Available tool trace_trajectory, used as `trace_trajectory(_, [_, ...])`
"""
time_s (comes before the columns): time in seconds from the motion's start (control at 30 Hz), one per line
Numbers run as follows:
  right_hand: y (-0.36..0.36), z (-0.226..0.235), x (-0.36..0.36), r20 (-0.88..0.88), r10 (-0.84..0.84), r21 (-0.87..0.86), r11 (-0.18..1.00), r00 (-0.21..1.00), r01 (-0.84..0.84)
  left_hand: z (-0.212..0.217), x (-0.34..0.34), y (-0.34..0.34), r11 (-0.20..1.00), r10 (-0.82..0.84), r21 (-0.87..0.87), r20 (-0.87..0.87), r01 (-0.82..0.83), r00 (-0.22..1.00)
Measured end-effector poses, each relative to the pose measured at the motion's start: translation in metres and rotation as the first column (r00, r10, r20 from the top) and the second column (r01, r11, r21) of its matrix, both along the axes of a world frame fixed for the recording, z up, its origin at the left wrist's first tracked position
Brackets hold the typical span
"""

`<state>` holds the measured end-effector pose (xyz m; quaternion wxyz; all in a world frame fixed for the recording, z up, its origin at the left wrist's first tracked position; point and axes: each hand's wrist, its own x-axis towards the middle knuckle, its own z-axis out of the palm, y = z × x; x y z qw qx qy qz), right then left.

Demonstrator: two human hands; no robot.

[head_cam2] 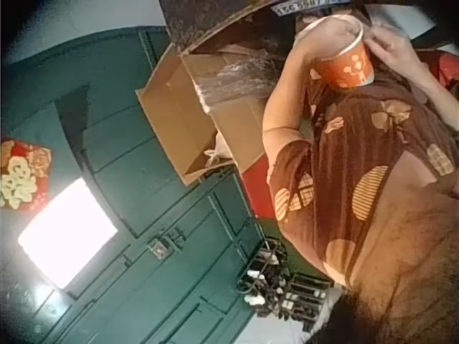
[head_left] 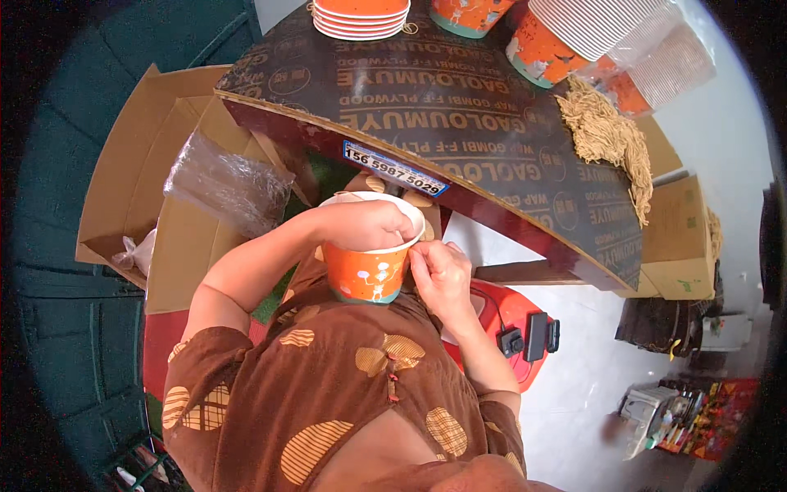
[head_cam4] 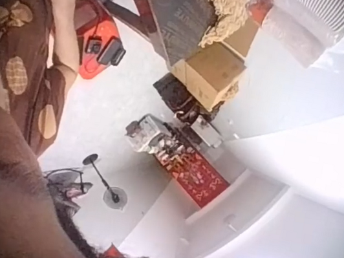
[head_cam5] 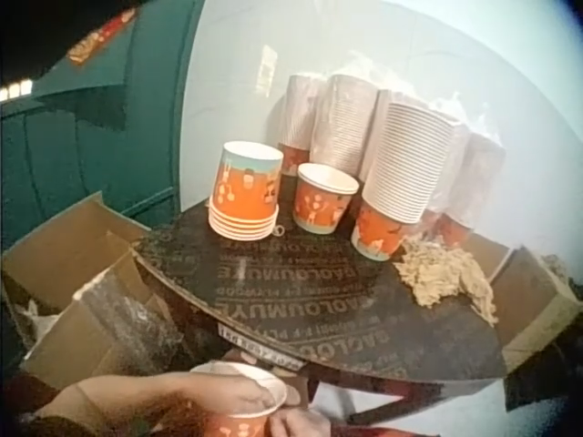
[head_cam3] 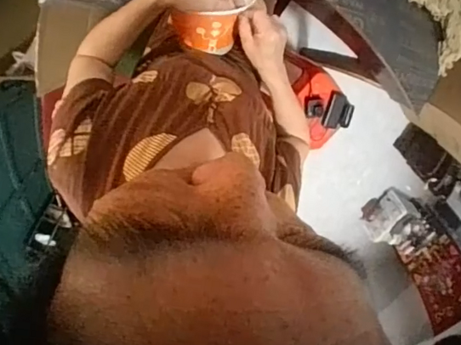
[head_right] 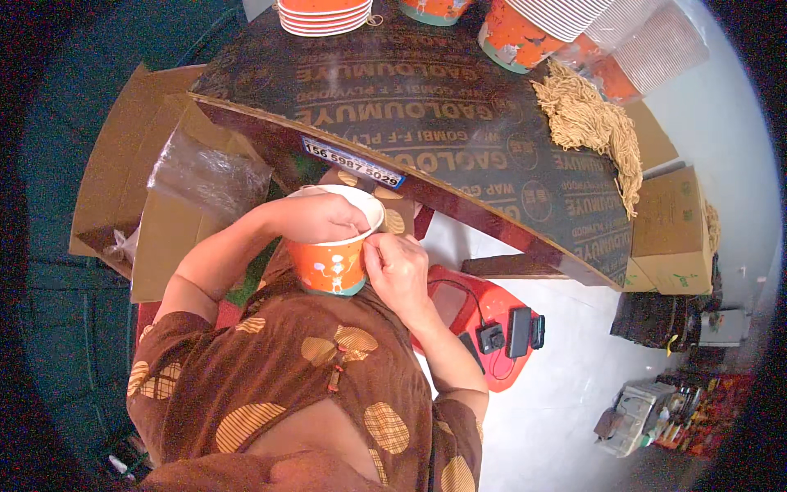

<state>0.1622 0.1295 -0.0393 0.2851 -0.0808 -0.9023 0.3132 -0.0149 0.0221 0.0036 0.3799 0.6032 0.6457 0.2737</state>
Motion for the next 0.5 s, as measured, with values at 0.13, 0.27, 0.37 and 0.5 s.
trace_trajectory(0.13, [0.002,-0.001,0.0,-0.008,0.033,0.005,0.999,0.999,-0.033,-0.013,-0.003,0.004,0.996,-0.067,-0.062,-0.028,0.065,0.997])
trace_trajectory(0.27, [0.005,-0.002,-0.003,-0.001,0.049,0.001,0.999,0.999,-0.049,-0.008,-0.002,0.005,1.0,-0.005,-0.011,0.03,0.006,1.0])
trace_trajectory(0.37, [0.007,-0.001,-0.003,0.017,0.056,0.009,0.998,0.998,-0.056,-0.009,-0.001,0.006,0.999,0.033,0.044,-0.031,-0.032,0.999])
trace_trajectory(0.5, [0.01,-0.001,-0.003,0.009,0.058,-0.006,0.998,0.998,-0.058,-0.004,-0.001,0.007,1.0,0.017,-0.02,0.021,-0.017,1.0])
